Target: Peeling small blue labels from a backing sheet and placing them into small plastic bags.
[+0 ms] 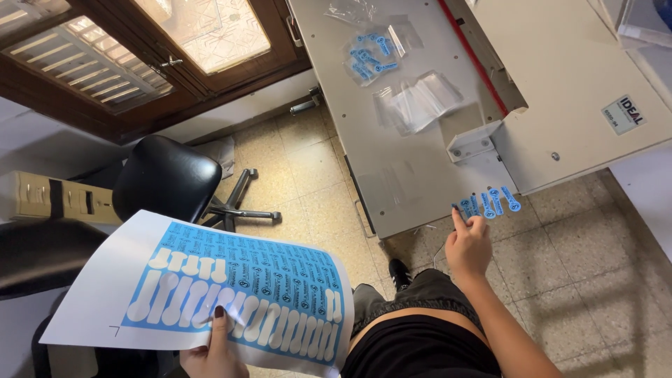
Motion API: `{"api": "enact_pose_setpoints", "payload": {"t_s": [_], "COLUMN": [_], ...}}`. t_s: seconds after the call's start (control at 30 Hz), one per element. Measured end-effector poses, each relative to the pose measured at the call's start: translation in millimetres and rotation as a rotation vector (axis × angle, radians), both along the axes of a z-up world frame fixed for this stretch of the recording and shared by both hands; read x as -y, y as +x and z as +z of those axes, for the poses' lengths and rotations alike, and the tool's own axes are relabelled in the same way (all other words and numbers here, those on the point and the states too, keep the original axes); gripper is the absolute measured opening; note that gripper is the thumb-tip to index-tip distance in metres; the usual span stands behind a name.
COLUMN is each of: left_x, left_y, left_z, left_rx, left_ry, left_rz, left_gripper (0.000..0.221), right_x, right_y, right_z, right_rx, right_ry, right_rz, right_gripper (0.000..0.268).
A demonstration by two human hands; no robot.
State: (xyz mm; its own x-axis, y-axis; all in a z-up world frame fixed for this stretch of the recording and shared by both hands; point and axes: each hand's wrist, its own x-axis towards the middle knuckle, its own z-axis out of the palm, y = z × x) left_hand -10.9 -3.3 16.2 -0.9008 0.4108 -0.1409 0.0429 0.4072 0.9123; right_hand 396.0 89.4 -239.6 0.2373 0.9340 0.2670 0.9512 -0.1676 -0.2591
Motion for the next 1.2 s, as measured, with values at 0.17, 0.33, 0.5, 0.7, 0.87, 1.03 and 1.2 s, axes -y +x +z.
{"api": "enact_pose_setpoints", "payload": {"t_s": [0.17,0.33,0.5,0.7,0.87,1.03,1.2], "left_x": [-1.0,-4.5,-9.3,-7.4,31.3,51.1,61.7], "left_y": [-1.6,-0.4,-1.7,10.0,-3.6,-14.1,-39.2], "left_z": [-3.0,-2.7,12.8,42.7,-16.4,-6.4,-0.5], "left_rx": [0.019,-0.046,0.552,0.971,0.825,0.539,0.420], "left_ry": [0.044,0.195,0.023,0.268,0.485,0.511,0.477], "left_rz": [-0.017,-0.056,0.112,-0.022,-0.201,-0.348,-0.458], "left_gripper": [0.038,0.043,0.049,0.063,0.040,0.038,0.043], "right_x": [24.5,47.9,34.4,25.8,44.7,54.1,59.8], "right_y": [10.6,-7.8,-97.5,-235.2,-284.9,-308.3,-323.7], "right_z": [1.9,36.2,109.5,211.9,231.2,246.9,249.9], "right_rx": [0.009,-0.001,-0.480,-0.599,-0.779,-0.961,-1.049], "right_ry": [-0.057,0.021,0.149,0.190,0.251,0.252,0.192], "right_rz": [-0.019,0.003,0.494,1.152,1.080,1.059,1.103], "right_gripper": [0.049,0.045,0.031,0.049,0.037,0.018,0.015]}}
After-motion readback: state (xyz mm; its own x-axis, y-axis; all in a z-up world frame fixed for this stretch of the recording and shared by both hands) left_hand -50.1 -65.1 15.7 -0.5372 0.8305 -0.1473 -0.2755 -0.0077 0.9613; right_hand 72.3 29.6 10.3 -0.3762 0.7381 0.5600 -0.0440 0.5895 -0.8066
